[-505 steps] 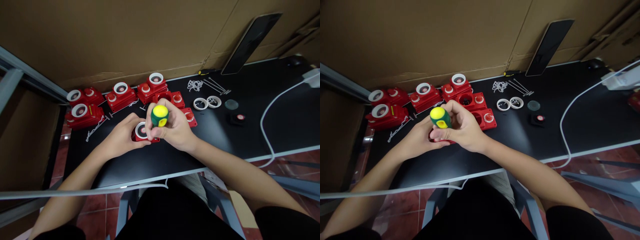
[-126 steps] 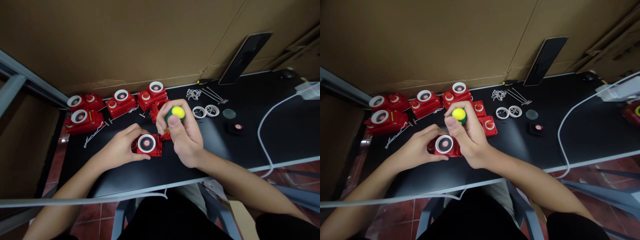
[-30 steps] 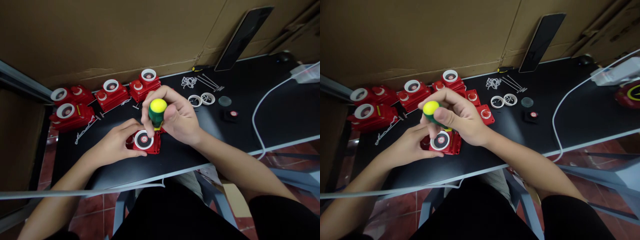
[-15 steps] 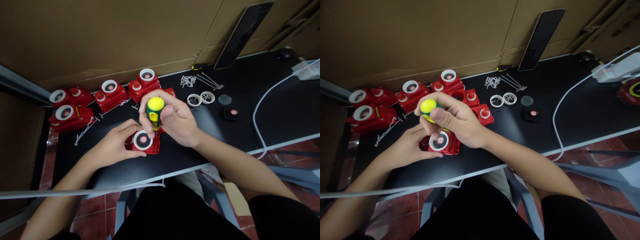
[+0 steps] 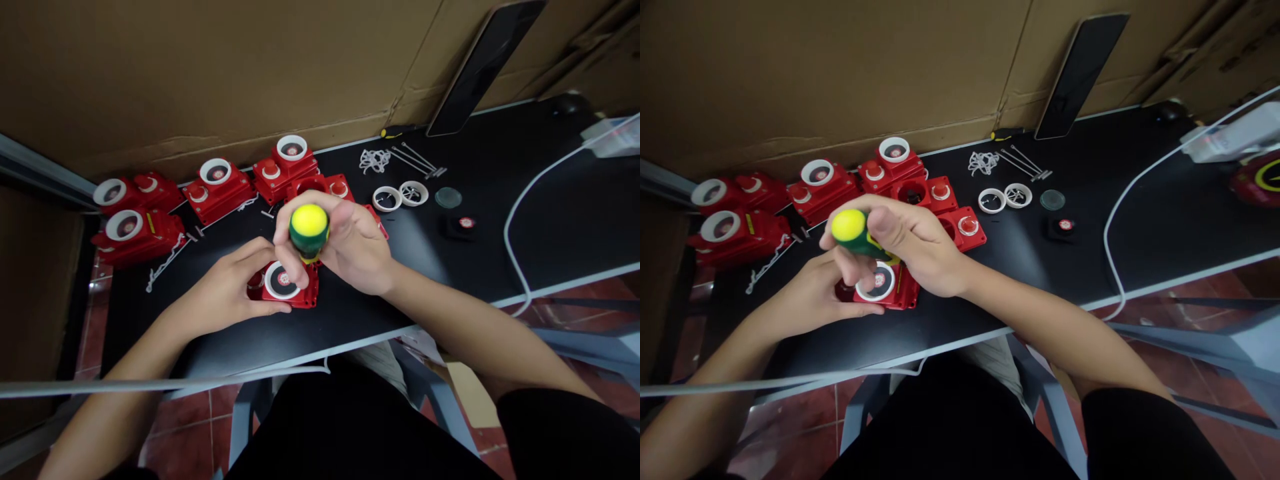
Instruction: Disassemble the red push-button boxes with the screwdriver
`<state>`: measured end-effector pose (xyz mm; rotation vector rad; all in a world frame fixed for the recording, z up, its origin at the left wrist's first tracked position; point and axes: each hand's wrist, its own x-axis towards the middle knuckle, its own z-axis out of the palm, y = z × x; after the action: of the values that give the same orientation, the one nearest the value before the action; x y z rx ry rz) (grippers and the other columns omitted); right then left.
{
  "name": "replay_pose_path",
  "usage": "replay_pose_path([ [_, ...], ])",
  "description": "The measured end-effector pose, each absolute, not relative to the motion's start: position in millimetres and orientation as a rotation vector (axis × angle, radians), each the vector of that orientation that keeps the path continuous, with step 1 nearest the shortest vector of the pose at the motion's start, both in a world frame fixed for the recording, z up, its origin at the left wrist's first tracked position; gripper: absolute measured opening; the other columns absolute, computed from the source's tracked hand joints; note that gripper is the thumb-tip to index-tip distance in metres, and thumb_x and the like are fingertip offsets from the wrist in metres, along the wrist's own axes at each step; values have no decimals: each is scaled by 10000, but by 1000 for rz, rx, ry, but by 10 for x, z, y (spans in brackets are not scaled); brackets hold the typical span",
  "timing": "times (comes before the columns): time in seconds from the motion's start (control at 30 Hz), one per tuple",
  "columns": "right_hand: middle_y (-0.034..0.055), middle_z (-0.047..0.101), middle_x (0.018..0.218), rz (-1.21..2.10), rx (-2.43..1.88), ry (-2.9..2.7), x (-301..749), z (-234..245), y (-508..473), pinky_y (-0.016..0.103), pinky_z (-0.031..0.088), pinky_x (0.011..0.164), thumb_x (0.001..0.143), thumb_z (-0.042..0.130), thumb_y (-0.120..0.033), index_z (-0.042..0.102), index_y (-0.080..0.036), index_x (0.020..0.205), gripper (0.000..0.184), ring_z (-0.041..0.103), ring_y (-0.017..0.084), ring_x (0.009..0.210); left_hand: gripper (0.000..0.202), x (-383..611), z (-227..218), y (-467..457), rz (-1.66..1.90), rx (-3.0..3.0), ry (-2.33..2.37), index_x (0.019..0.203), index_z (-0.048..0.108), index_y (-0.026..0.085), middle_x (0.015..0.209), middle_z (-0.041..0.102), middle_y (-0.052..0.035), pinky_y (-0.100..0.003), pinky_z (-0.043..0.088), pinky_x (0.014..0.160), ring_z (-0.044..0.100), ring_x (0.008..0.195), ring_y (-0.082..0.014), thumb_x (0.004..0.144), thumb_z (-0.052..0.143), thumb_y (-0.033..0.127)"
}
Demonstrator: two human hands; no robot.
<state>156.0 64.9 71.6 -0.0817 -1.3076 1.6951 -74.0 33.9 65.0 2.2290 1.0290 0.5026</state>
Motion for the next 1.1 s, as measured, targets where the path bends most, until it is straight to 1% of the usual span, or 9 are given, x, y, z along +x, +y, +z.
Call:
replay_pose_path([
  [0.1, -13, 684, 880, 1712, 6, -1298, 1565, 685, 677, 208, 529, 576, 1143, 540, -652, 621, -162, 1191, 499, 577, 62, 589, 546, -735, 659, 338, 481, 2220, 1030, 1281, 729, 234, 1249, 753, -81, -427, 633, 1019, 764, 1112, -289, 941, 858, 641],
  [0.23, -32, 638, 965, 1650, -19, -1206, 1550, 610, 773, 194, 511, 564, 839, 953, -634, 550, -240, 1077, 612, 578, 67, 657, 554, -722, 678, 331, 464, 2232, 1038, 1341, 713, 229, 1354, 723, -104, -424, 634, 1033, 743, 1213, -314, 945, 876, 581],
  [0.3, -29, 622, 948, 1595, -63, -1236, 1543, 594, 798, 203, 537, 613, 739, 1047, -553, 522, -248, 978, 652, 619, 96, 747, 521, -718, 679, 330, 477, 2240, 1031, 1334, 717, 233, 1318, 727, -90, -400, 638, 1007, 748, 1174, -294, 956, 873, 556],
  [0.47, -10, 663, 973, 1601, -87, -1276, 1562, 631, 749, 235, 571, 640, 1021, 802, -572, 587, -205, 1025, 425, 651, 80, 683, 543, -724, 660, 328, 504, 2276, 1021, 1322, 713, 235, 1231, 724, -65, -380, 645, 973, 749, 1088, -265, 947, 870, 596],
  [0.6, -34, 635, 831, 1702, -106, -1288, 1568, 658, 710, 230, 560, 618, 1132, 554, -664, 626, -157, 1122, 512, 627, 79, 623, 610, -730, 647, 326, 484, 2269, 1052, 1359, 705, 230, 1322, 725, -94, -431, 635, 1056, 740, 1195, -308, 930, 874, 628],
  [0.8, -59, 658, 944, 1620, -148, -1265, 1545, 611, 748, 199, 564, 654, 886, 941, -567, 509, -243, 1127, 592, 641, 61, 688, 570, -728, 653, 327, 494, 2270, 1025, 1368, 695, 239, 1313, 721, -80, -391, 636, 1028, 744, 1164, -282, 945, 882, 571],
  [0.9, -46, 664, 878, 1681, -149, -1320, 1554, 628, 731, 235, 594, 677, 1024, 758, -648, 526, -224, 1104, 490, 680, 93, 710, 539, -729, 657, 329, 518, 2283, 1025, 1318, 715, 238, 1225, 734, -58, -384, 638, 1009, 749, 1085, -265, 943, 877, 589],
  [1.0, -40, 650, 835, 1736, -122, -1353, 1563, 654, 707, 257, 589, 669, 1113, 543, -719, 564, -188, 1167, 534, 679, 107, 691, 530, -731, 659, 329, 518, 2288, 1034, 1304, 724, 237, 1220, 740, -60, -403, 632, 1037, 750, 1086, -270, 947, 868, 601],
  [1.1, -54, 638, 908, 1692, -163, -1317, 1564, 650, 714, 233, 551, 644, 1046, 685, -709, 518, -215, 1220, 549, 616, 75, 657, 542, -731, 659, 329, 487, 2273, 1048, 1315, 723, 241, 1264, 731, -70, -408, 635, 1034, 748, 1119, -282, 940, 872, 604],
])
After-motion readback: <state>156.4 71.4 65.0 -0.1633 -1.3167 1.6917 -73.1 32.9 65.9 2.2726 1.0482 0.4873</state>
